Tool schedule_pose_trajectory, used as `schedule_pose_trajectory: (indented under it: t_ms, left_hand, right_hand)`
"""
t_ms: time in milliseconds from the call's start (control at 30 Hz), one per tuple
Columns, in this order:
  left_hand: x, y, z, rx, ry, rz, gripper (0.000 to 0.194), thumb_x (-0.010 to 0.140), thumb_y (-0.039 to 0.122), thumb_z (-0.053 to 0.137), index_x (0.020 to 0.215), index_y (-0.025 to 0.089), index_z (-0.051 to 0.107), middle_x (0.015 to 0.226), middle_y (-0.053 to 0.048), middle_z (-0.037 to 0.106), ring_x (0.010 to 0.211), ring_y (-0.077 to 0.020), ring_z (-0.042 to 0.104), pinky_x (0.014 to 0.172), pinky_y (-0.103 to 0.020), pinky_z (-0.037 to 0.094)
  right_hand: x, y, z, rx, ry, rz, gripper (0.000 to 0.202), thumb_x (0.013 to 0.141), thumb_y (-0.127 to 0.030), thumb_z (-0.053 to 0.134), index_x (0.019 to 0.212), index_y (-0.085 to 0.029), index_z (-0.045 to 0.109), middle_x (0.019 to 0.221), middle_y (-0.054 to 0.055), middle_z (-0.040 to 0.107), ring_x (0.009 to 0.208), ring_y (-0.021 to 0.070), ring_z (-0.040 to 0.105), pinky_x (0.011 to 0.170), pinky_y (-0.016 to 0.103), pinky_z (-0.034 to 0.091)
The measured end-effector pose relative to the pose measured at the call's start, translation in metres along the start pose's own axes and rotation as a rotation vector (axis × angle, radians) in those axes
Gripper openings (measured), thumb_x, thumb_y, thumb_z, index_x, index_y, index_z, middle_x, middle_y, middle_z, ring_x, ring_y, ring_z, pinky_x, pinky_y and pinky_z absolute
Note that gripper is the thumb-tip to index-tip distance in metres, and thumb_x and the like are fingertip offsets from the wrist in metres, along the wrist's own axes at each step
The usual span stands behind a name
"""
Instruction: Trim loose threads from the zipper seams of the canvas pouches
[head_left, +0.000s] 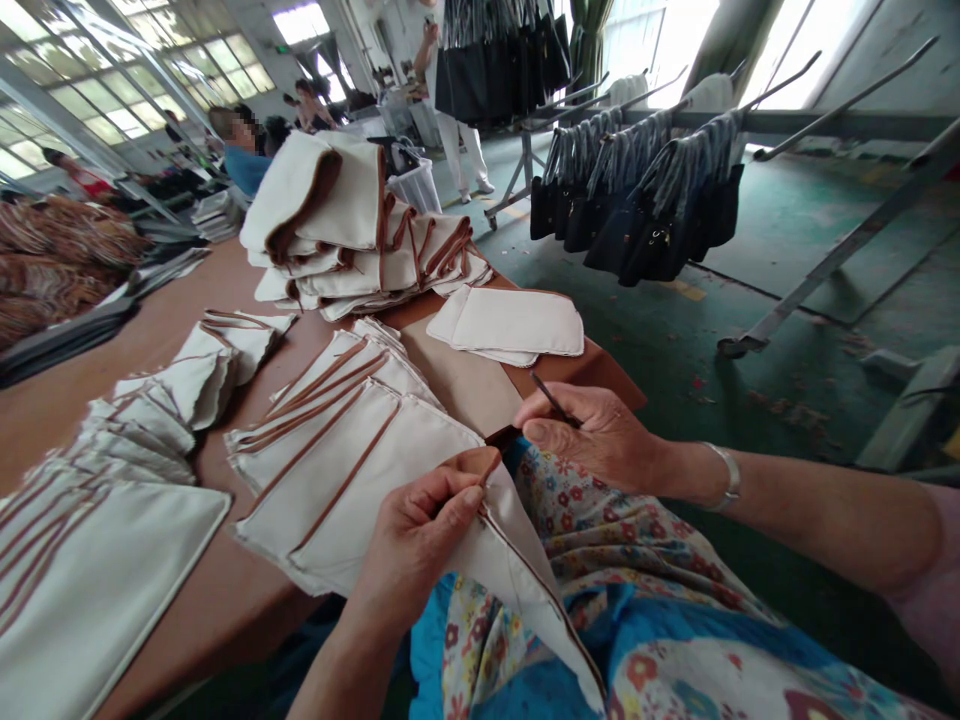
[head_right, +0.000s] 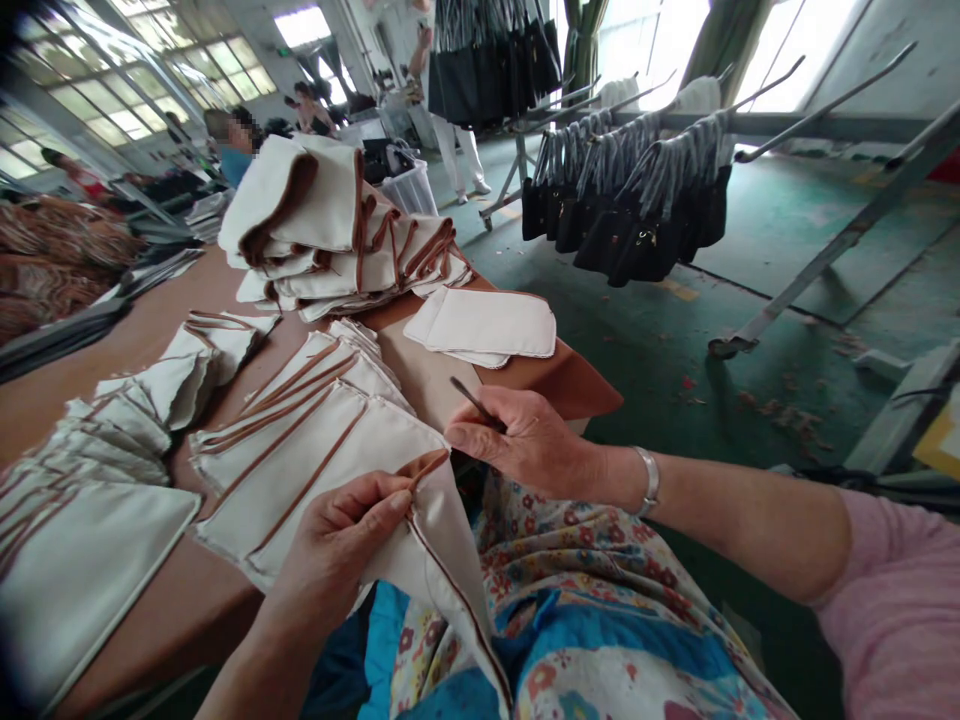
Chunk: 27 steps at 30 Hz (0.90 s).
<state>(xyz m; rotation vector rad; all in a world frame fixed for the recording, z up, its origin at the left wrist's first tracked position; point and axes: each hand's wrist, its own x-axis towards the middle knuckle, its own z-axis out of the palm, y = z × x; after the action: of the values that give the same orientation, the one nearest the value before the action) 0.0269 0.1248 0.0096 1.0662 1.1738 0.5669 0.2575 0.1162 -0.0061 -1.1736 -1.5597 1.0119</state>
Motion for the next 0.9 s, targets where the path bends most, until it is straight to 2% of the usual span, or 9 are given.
schedule_pose_trajectory:
  t_ms: [100,200,300,433,600,700,767,833,900]
  left_hand:
    - [0.001,0.007,-0.001,0.107,-0.072,0.081,0.031,0.075,0.042,0.075,0.075,0.012,0.063,0.064,0.001,0.054,0.053,-0.0064,0.043,0.048,-0.016,0.030]
    - [-0.002,0.017,-0.005,0.247,-0.154,0.074,0.034,0.080,0.046,0.069,0.078,0.013,0.062,0.065,0.001,0.050,0.052,-0.0070,0.040,0.047,-0.017,0.029]
    - [-0.004,0.023,-0.010,0.375,-0.169,0.090,0.036,0.082,0.048,0.066,0.079,0.013,0.061,0.067,0.000,0.050,0.054,-0.0078,0.040,0.047,-0.017,0.029]
    - [0.001,0.021,-0.015,0.381,-0.208,0.066,0.038,0.083,0.050,0.065,0.072,0.014,0.054,0.063,0.003,0.043,0.052,-0.0066,0.032,0.045,-0.017,0.023]
    - [0.010,0.008,-0.013,0.177,-0.256,0.093,0.040,0.083,0.045,0.066,0.065,0.015,0.046,0.062,0.004,0.040,0.054,-0.0070,0.030,0.050,-0.018,0.024]
    - [0.010,0.007,-0.008,0.185,-0.061,0.254,0.040,0.082,0.046,0.067,0.064,0.016,0.048,0.060,0.004,0.040,0.054,-0.0081,0.031,0.049,-0.018,0.026]
    - [0.009,0.012,-0.002,0.293,0.120,0.360,0.040,0.081,0.048,0.067,0.062,0.016,0.052,0.057,0.003,0.041,0.053,-0.0090,0.032,0.048,-0.019,0.025]
    - [0.007,0.019,0.007,0.369,0.279,0.433,0.039,0.082,0.050,0.065,0.063,0.017,0.057,0.055,0.002,0.045,0.052,-0.0105,0.036,0.046,-0.020,0.027]
    - [0.003,0.028,0.015,0.396,0.359,0.497,0.036,0.084,0.050,0.062,0.066,0.019,0.060,0.057,0.000,0.052,0.054,-0.0130,0.042,0.049,-0.021,0.032]
  right_hand:
    - [0.025,-0.013,-0.001,-0.151,-0.212,-0.255,0.029,0.096,-0.037,0.048,0.088,-0.013,0.062,0.090,0.006,0.060,0.085,0.0146,0.054,0.082,0.027,0.042]
    - [0.043,-0.013,0.003,-0.126,-0.547,-0.278,0.034,0.097,-0.040,0.046,0.082,-0.013,0.060,0.080,0.002,0.056,0.077,0.0121,0.052,0.074,0.024,0.040]
    - [0.048,-0.007,0.006,-0.068,-0.707,-0.265,0.037,0.095,-0.045,0.049,0.077,-0.014,0.056,0.070,-0.002,0.048,0.067,0.0094,0.045,0.064,0.021,0.036]
    - [0.041,-0.001,0.009,-0.074,-0.631,-0.302,0.033,0.093,-0.039,0.051,0.072,-0.013,0.051,0.067,-0.003,0.044,0.062,0.0077,0.040,0.059,0.020,0.032]
    - [0.036,0.015,0.015,-0.044,-0.539,-0.154,0.037,0.094,-0.044,0.047,0.077,-0.012,0.054,0.065,-0.003,0.043,0.059,0.0074,0.036,0.054,0.019,0.031]
    - [0.040,0.011,0.007,-0.196,-0.383,-0.171,0.038,0.094,-0.047,0.048,0.083,-0.012,0.058,0.077,0.003,0.055,0.070,0.0124,0.048,0.065,0.023,0.040]
    - [0.038,-0.004,0.000,-0.240,-0.257,-0.185,0.038,0.092,-0.048,0.052,0.101,-0.012,0.060,0.098,0.010,0.062,0.087,0.0177,0.056,0.077,0.028,0.044]
    - [0.032,-0.022,-0.002,-0.211,-0.253,-0.165,0.052,0.084,-0.050,0.063,0.121,-0.014,0.053,0.111,0.012,0.063,0.094,0.0202,0.060,0.080,0.028,0.046]
    - [0.028,-0.035,0.002,-0.235,-0.318,-0.164,0.055,0.079,-0.047,0.069,0.122,-0.015,0.054,0.104,0.009,0.066,0.087,0.0198,0.063,0.074,0.026,0.046]
